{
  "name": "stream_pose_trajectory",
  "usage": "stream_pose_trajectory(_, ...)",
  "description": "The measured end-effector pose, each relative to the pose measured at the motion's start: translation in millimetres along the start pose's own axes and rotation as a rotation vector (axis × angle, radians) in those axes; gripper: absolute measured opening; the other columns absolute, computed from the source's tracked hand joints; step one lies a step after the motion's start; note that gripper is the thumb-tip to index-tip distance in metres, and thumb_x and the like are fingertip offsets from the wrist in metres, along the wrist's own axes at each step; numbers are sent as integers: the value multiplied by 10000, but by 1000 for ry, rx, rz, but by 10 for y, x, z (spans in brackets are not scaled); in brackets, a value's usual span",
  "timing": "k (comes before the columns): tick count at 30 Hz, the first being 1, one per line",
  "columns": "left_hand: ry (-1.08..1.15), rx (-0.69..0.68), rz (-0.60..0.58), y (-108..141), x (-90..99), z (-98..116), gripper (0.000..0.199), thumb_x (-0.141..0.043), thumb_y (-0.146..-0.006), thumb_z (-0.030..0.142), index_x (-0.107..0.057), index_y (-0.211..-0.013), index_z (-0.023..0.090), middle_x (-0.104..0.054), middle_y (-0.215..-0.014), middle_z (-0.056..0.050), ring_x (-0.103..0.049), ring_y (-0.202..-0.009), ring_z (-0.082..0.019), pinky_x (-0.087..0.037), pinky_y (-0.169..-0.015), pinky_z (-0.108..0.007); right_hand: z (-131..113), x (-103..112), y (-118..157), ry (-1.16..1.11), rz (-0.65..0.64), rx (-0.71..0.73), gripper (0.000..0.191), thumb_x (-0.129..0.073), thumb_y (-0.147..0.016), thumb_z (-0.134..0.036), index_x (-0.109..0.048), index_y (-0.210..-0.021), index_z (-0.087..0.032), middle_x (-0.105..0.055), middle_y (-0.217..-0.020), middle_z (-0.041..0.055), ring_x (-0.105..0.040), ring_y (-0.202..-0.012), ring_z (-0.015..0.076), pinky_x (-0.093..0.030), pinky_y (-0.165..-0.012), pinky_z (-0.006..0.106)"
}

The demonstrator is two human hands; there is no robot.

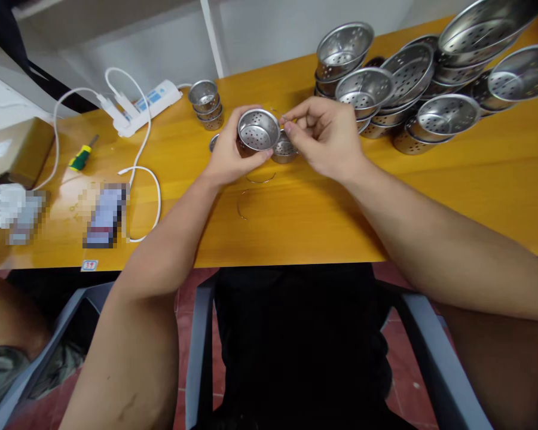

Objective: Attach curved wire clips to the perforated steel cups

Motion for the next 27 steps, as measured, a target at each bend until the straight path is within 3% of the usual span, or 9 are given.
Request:
stream_pose_trajectory(4, 1, -83, -36, 28, -73, 34, 1207, -736, -998, 1171, -455, -1846, 360, -724, -1693, -137, -817, -1560, -418, -675, -1393, -622, 81, 44, 12, 107, 31, -6, 528, -1056, -1018, -870, -859, -1080, -384, -692, -809, 33, -614, -752, 289, -547, -669, 475)
stream_pose_trajectory(13, -8, -50, -116, 73, -200, 136, 1211, -743, -1045, 1131, -422, -1885, 321, -714, -1713, -177, -791, -1614, -450, -643, -1439, -674, 148, 67, 37, 268, 36, 64, 389, -988, -1126, -724, -927, -1149, -340, -808, -929, 70, -738, -822, 325, -666, -798, 531)
stream_pose_trajectory(17, -17, -49, -106, 58, -226, 209, 1225, -774, -1003, 1156, -450, -1851, 333, -727, -1681, -148, -826, -1586, -432, -678, -1402, -651, 176, 43, 43, 301, 53, 72, 327, -987, -1162, -642, -923, -1160, -321, -758, -885, 60, -740, -810, 315, -674, -785, 507)
stream_pose_trajectory(22, -35, -20, -28, 34, -307, 206, 1313, -954, -856, 1136, -485, -1807, 361, -780, -1594, -118, -869, -1525, -428, -725, -1353, -634, 69, -34, 98, 302, 72, 86, 261, -962, -1192, -570, -912, -1250, -321, -691, -824, 37, -724, -761, 313, -694, -804, 517)
stream_pose_trajectory(27, -41, -75, 15, 34, -309, 224, 1349, -893, -829, 1201, -462, -1813, 386, -751, -1619, -116, -862, -1532, -437, -723, -1348, -657, -76, -88, 152, 292, 81, 81, 263, -905, -1228, -600, -872, -1282, -345, -604, -764, 13, -664, -725, 302, -663, -750, 499)
Point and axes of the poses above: each hand's wrist, its own y-axis away from the middle knuckle, its own x-axis out of the back of the hand, z = x × y, the point moved 9 cm from there along -y, towards the middle knuckle
